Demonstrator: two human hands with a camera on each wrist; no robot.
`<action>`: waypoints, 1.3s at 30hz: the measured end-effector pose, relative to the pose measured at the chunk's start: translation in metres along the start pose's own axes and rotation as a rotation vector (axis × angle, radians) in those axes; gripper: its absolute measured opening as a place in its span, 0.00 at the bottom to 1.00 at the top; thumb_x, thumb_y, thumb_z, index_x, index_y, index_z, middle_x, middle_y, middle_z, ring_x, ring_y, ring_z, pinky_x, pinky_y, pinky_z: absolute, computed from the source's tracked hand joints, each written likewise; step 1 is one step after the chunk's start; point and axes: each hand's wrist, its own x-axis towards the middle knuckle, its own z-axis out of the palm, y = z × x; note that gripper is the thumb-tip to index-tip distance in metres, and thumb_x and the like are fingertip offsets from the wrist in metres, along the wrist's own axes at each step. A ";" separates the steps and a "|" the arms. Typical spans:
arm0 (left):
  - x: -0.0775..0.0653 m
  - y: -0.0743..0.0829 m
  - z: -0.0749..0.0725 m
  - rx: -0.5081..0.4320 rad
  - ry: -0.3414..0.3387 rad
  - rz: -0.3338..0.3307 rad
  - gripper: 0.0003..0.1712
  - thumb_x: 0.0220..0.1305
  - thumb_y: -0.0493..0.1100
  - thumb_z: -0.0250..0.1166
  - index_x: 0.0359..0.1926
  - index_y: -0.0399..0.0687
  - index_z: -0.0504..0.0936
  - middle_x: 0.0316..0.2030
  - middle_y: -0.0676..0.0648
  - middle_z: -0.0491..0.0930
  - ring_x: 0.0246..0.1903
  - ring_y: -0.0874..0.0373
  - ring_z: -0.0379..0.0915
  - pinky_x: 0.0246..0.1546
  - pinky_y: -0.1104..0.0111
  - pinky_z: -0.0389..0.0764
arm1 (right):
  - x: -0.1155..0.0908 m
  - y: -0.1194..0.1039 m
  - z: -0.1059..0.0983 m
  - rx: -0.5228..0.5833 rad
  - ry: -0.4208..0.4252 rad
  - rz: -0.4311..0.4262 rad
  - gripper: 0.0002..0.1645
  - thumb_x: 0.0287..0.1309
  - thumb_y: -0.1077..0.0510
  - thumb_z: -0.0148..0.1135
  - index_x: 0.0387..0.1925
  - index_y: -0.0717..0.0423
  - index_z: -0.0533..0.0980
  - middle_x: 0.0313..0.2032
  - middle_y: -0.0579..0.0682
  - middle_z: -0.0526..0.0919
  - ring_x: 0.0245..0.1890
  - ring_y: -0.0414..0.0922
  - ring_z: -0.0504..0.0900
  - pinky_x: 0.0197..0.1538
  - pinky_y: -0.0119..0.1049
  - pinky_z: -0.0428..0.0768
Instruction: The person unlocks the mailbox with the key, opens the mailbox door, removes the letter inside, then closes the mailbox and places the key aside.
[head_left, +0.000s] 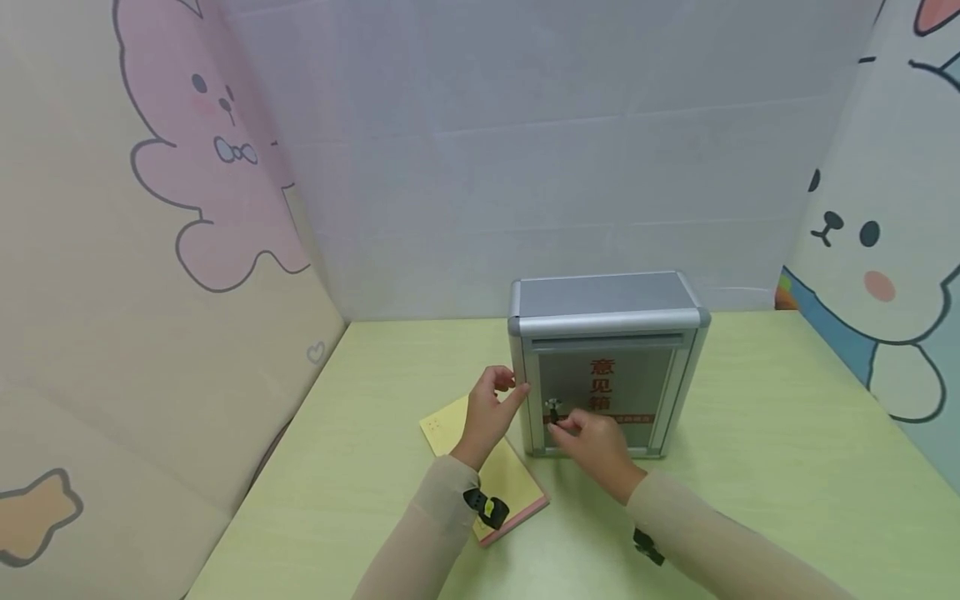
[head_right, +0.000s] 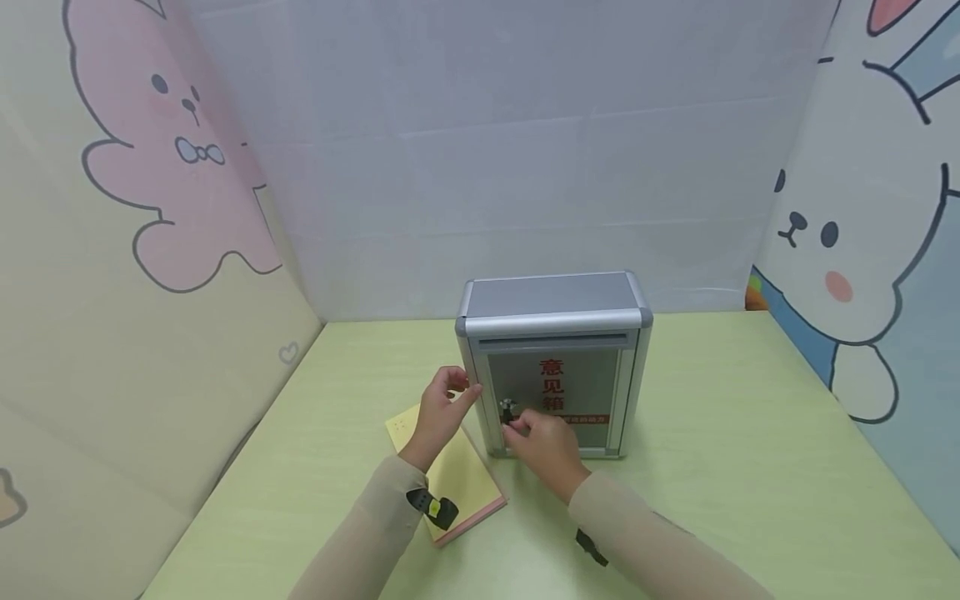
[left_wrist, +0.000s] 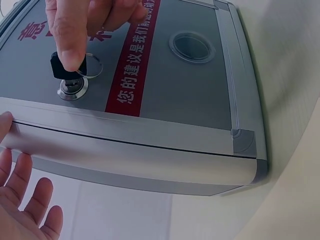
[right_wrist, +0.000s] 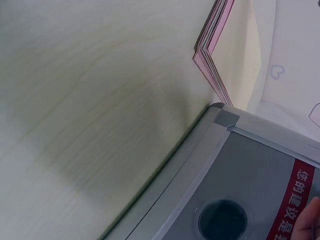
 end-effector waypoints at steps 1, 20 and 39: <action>0.000 0.000 0.000 0.004 0.001 0.001 0.13 0.61 0.38 0.65 0.41 0.34 0.73 0.37 0.39 0.77 0.41 0.38 0.71 0.39 0.61 0.70 | 0.000 -0.002 -0.002 0.023 -0.042 0.074 0.09 0.51 0.63 0.69 0.21 0.58 0.77 0.13 0.42 0.73 0.13 0.30 0.58 0.18 0.27 0.59; 0.001 0.002 0.003 -0.019 0.020 -0.004 0.11 0.62 0.36 0.64 0.40 0.34 0.72 0.36 0.41 0.76 0.38 0.47 0.71 0.40 0.52 0.72 | 0.010 -0.007 -0.004 0.354 -0.220 0.534 0.22 0.62 0.59 0.61 0.50 0.74 0.75 0.13 0.50 0.72 0.14 0.42 0.70 0.30 0.36 0.75; -0.001 0.003 0.002 0.001 0.025 -0.011 0.12 0.61 0.36 0.65 0.40 0.34 0.73 0.35 0.40 0.77 0.39 0.42 0.72 0.37 0.64 0.69 | 0.014 -0.013 -0.007 0.527 -0.215 0.713 0.20 0.61 0.54 0.63 0.43 0.70 0.77 0.24 0.49 0.76 0.15 0.38 0.67 0.30 0.35 0.72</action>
